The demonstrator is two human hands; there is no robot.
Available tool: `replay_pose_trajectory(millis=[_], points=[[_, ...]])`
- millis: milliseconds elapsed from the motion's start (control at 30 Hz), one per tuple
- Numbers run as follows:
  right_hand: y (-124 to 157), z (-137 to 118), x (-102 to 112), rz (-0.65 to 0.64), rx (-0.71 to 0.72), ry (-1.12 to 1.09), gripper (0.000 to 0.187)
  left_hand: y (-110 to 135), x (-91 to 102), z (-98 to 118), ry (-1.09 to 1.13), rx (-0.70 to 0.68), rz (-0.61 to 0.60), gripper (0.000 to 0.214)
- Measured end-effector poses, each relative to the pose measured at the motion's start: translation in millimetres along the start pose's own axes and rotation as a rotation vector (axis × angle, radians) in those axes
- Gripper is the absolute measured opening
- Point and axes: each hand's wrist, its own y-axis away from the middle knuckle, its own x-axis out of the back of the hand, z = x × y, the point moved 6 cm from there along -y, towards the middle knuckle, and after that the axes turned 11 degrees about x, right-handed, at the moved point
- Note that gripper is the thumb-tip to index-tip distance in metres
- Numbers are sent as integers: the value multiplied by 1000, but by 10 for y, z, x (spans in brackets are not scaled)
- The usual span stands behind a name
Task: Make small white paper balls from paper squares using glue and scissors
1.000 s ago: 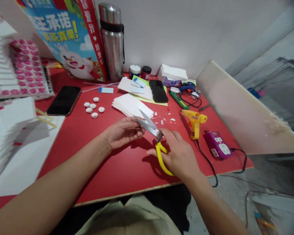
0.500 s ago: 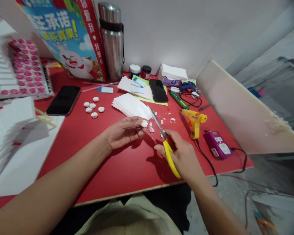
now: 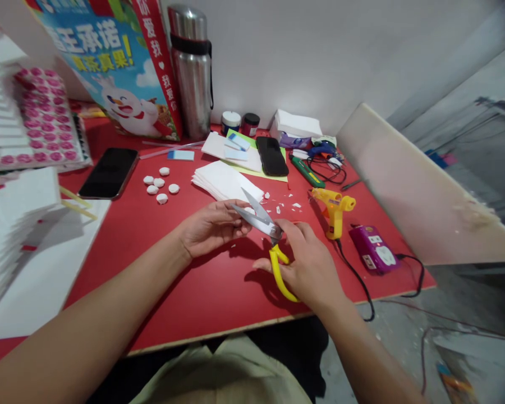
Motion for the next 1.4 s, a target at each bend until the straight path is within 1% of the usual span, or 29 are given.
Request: replay_pose_trajectory(millis=[167,300,467,533,600,667,700,767,833,900,1000,1100,1200,1300,1400], points=[[-7,-15,18,19,21,31,74,-5,4,0,14,-4,-24,23],[7,-30,18,33,37,52,69,-15,13,-2,11,-4,-17,22],[47,-55,13,88,77,20,58,0,-1,2,-41,6,5,12],[65,-29,33,123,60,-25,52,7,-8,4,-50,16,13,11],[77,47,65,140,-6,-46,48,10,-9,6,-50,22,18,12],[79,170,78,91,-118,-16,46,11,3,10,-41,21,34,15],[79,240,73,38,-183,14,47,11,14,13,-36,18,47,17],[77,372,43,-100,-308,76,48,12,36,18,-33,11,79,19],[70,467,5,-235,-404,138,48,12,47,22,-39,4,93,21],[46,516,-26,-326,-458,198,47,13,43,31,-54,-8,89,23],[-13,546,-62,-383,-488,272,43,10,28,36,-108,-9,80,32],[-72,548,-79,-368,-455,323,36,4,34,44,-161,-19,116,39],[-126,483,-49,-307,-337,367,32,2,46,74,-200,-81,166,34],[-189,356,39,-243,-200,402,32,-1,54,105,-267,-158,209,28],[-290,240,157,-177,-125,382,31,0,72,130,-298,-216,256,29]])
